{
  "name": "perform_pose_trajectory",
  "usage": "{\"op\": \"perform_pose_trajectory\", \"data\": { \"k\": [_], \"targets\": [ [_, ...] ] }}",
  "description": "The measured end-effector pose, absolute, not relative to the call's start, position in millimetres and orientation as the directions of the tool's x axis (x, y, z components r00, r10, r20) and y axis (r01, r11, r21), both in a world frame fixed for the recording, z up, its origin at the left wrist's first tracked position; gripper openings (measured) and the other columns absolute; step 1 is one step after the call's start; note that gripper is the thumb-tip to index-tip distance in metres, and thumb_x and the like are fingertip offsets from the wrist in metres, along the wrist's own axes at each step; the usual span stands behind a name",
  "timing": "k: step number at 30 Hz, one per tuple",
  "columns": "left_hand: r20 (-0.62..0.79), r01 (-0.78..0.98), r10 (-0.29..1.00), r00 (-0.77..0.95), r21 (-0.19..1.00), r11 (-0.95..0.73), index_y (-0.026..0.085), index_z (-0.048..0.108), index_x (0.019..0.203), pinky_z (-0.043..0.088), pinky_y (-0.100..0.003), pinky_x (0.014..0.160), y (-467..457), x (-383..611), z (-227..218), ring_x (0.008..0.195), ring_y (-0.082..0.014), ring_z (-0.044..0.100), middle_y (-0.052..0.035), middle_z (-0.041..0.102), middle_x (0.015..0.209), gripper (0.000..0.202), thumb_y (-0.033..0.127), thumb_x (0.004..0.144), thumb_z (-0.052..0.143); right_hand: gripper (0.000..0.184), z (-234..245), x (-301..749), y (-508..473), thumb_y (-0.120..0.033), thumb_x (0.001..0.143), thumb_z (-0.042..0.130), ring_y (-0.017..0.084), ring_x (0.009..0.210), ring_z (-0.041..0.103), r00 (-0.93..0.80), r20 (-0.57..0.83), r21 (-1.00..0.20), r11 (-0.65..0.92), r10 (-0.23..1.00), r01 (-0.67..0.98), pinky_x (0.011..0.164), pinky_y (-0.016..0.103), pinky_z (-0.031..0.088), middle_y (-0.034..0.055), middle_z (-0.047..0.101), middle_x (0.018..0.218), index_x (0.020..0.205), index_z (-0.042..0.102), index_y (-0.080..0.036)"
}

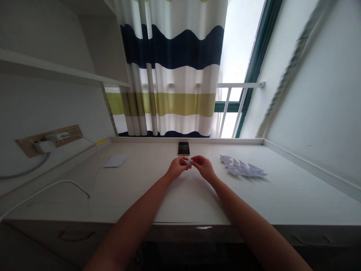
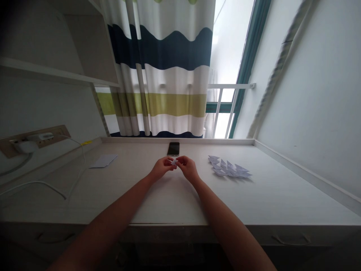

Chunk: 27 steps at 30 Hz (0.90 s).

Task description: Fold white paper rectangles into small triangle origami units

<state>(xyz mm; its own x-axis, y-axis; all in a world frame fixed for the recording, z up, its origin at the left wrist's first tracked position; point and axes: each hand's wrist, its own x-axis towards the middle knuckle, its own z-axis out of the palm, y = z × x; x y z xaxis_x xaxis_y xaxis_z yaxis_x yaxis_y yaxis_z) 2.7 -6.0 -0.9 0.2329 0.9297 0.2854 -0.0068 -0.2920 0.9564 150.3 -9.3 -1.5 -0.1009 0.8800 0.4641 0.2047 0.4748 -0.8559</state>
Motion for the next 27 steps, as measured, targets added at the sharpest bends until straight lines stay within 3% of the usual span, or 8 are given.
{"op": "perform_pose_trajectory", "data": {
  "k": [7, 15, 27],
  "targets": [
    [0.298, 0.047, 0.922, 0.245, 0.947, -0.318, 0.012, 0.055, 0.077, 0.047, -0.029, 0.061, -8.9, 1.5, 2.2, 0.061, -0.0148, 0.061, -0.0037, 0.064, 0.061, 0.025, 0.020, 0.058, 0.069, 0.026, -1.1, 150.9, -8.5, -0.040, 0.064, 0.063, 0.016, 0.061, 0.060, -0.120, 0.417, -0.866, 0.434, 0.901, 0.249, 0.060, 0.030, 0.047, 0.0050, 0.067, 0.067, 0.074, 0.065, -0.016],
    [0.274, 0.070, 0.931, 0.242, 0.952, -0.299, 0.012, 0.059, 0.071, 0.048, -0.027, 0.058, -10.2, 0.1, 1.7, 0.065, -0.0160, 0.061, -0.0070, 0.065, 0.066, 0.027, 0.037, 0.062, 0.066, 0.020, -2.3, 151.9, -8.9, -0.036, 0.063, 0.063, 0.015, 0.059, 0.059, -0.110, 0.409, -0.878, 0.424, 0.906, 0.224, 0.059, 0.029, 0.046, 0.0025, 0.066, 0.064, 0.070, 0.063, -0.018],
    [0.247, -0.062, 0.959, 0.136, 0.969, -0.240, 0.012, 0.062, 0.071, 0.049, -0.027, 0.057, -8.0, 2.5, 2.3, 0.063, -0.0143, 0.060, -0.0049, 0.064, 0.067, 0.025, 0.034, 0.061, 0.066, 0.026, -0.3, 150.0, -7.9, -0.041, 0.061, 0.064, 0.013, 0.058, 0.057, -0.109, 0.390, -0.910, 0.401, 0.914, 0.109, 0.057, 0.029, 0.046, 0.0026, 0.065, 0.064, 0.070, 0.061, -0.017]
  ]
}}
